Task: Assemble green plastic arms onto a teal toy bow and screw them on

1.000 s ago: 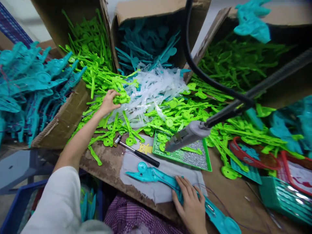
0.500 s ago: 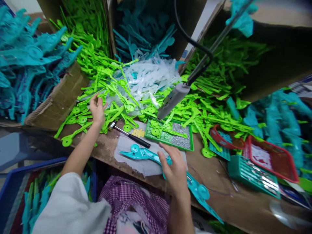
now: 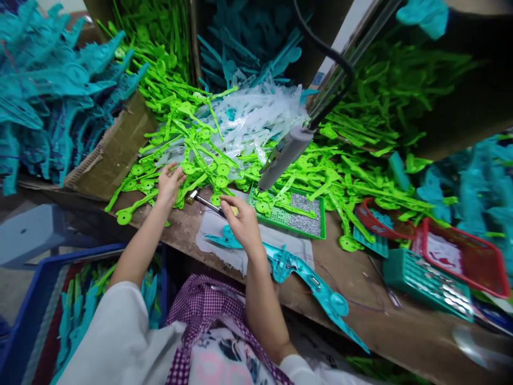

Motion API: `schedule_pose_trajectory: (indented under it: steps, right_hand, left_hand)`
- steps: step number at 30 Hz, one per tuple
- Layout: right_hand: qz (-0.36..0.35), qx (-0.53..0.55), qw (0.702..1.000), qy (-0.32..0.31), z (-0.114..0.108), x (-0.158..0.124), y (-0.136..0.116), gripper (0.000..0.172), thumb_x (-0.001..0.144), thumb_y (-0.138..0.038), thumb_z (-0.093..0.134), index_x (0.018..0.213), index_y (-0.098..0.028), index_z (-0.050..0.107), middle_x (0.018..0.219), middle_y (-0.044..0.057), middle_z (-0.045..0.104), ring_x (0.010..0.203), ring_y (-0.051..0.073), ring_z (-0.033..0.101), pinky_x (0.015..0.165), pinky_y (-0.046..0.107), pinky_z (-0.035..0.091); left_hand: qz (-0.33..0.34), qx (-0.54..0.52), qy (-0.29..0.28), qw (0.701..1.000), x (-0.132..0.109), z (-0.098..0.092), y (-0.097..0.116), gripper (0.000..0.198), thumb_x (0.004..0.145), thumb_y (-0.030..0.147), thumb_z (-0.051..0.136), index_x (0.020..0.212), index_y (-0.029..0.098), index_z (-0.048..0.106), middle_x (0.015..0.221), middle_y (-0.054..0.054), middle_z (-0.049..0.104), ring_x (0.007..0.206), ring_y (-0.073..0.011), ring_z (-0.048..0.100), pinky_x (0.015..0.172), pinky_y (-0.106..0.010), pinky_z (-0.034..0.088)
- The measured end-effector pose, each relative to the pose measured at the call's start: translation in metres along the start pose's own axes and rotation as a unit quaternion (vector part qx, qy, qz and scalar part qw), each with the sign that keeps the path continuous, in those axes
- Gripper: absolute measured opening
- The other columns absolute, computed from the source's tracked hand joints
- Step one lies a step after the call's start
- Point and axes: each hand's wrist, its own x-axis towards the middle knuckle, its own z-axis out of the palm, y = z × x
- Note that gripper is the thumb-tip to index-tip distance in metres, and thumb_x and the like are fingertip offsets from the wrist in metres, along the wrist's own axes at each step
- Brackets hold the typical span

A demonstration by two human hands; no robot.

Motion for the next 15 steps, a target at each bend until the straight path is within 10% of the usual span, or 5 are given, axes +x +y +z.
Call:
schedule_pose_trajectory:
  steps: [7, 15]
  right_hand:
    - [-0.012, -0.117, 0.992, -0.035, 0.012, 0.004, 0.007, 0.027, 0.096, -0.033, 0.049, 0.108, -0.02, 0.069, 0.108, 0.009, 0.074, 0.102, 0.022, 0.068, 0.091, 0.037, 0.05]
    - [0.021, -0.21, 0.969, -0.125, 0.02, -0.007, 0.019, 0.023, 0.096, -0.026, 0.05, 0.106, -0.018, 0.069, 0.108, 0.009, 0.073, 0.103, 0.023, 0.066, 0.089, 0.035, 0.045]
  left_hand:
    - [0.022, 0.023, 0.015, 0.999, -0.005, 0.002, -0.001, 0.025, 0.061, 0.021, 0.08, 0.078, 0.015, 0.063, 0.07, 0.002, 0.06, 0.064, -0.0085, 0.06, 0.073, -0.025, 0.055]
    - [0.21, 0.194, 0.015, 0.958, -0.033, -0.03, 0.034, 0.022, 0.069, 0.026, 0.073, 0.087, 0.015, 0.067, 0.083, -0.001, 0.069, 0.071, -0.0116, 0.067, 0.072, -0.026, 0.057]
